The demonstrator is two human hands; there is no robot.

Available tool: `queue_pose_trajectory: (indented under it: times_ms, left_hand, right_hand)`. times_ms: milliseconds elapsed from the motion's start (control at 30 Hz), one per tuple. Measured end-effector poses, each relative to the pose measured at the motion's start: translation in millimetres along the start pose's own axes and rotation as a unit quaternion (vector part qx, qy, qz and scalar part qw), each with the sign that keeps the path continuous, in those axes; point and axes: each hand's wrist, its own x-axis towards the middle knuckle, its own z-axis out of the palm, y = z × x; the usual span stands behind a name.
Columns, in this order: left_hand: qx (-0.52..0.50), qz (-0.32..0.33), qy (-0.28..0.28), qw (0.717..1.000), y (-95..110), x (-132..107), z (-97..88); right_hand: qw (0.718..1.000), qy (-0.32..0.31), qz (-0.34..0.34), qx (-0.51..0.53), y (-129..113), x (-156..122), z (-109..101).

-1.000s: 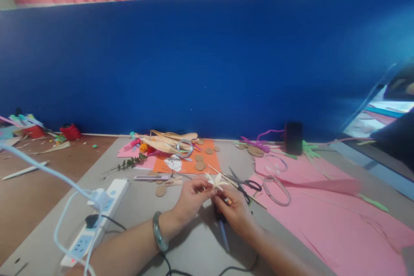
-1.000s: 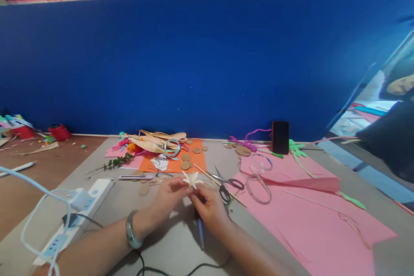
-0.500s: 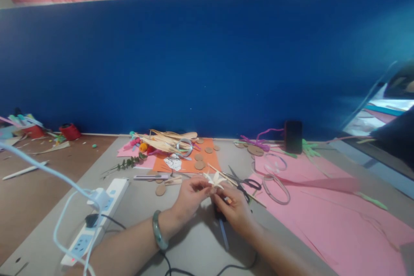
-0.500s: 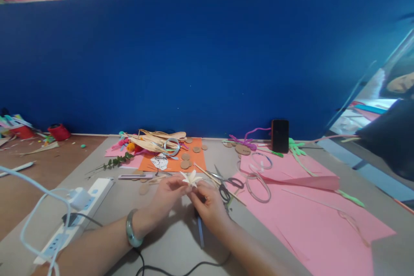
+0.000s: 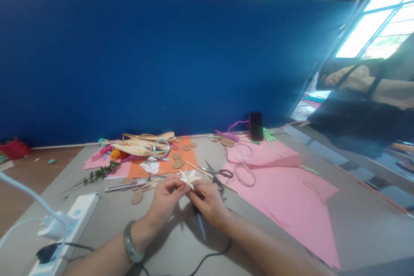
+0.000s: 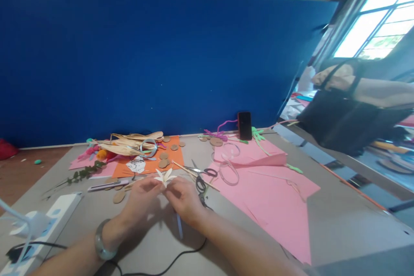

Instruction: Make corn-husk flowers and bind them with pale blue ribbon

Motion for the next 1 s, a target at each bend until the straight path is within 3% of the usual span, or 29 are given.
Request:
queue_pose_trajectory:
  times_ms: [367,833,1000]
  left_hand:
    - [0.007,-0.01,-0.019,1.0,1,-1,-2.0]
    - [0.078,0.115,-0.018,0.99,0,-2,-5.3]
    - [0.085,0.114,-0.025,0.99,0,-3,-6.1]
  right_hand:
    - [0.994,0.023,-0.045,-0.095,0,1,-10]
    - [0.982,0.002,-0.104,-0.159,-2,0,-12]
    - [0.981,0.006,-0.108,-0.158,-4,0,-13]
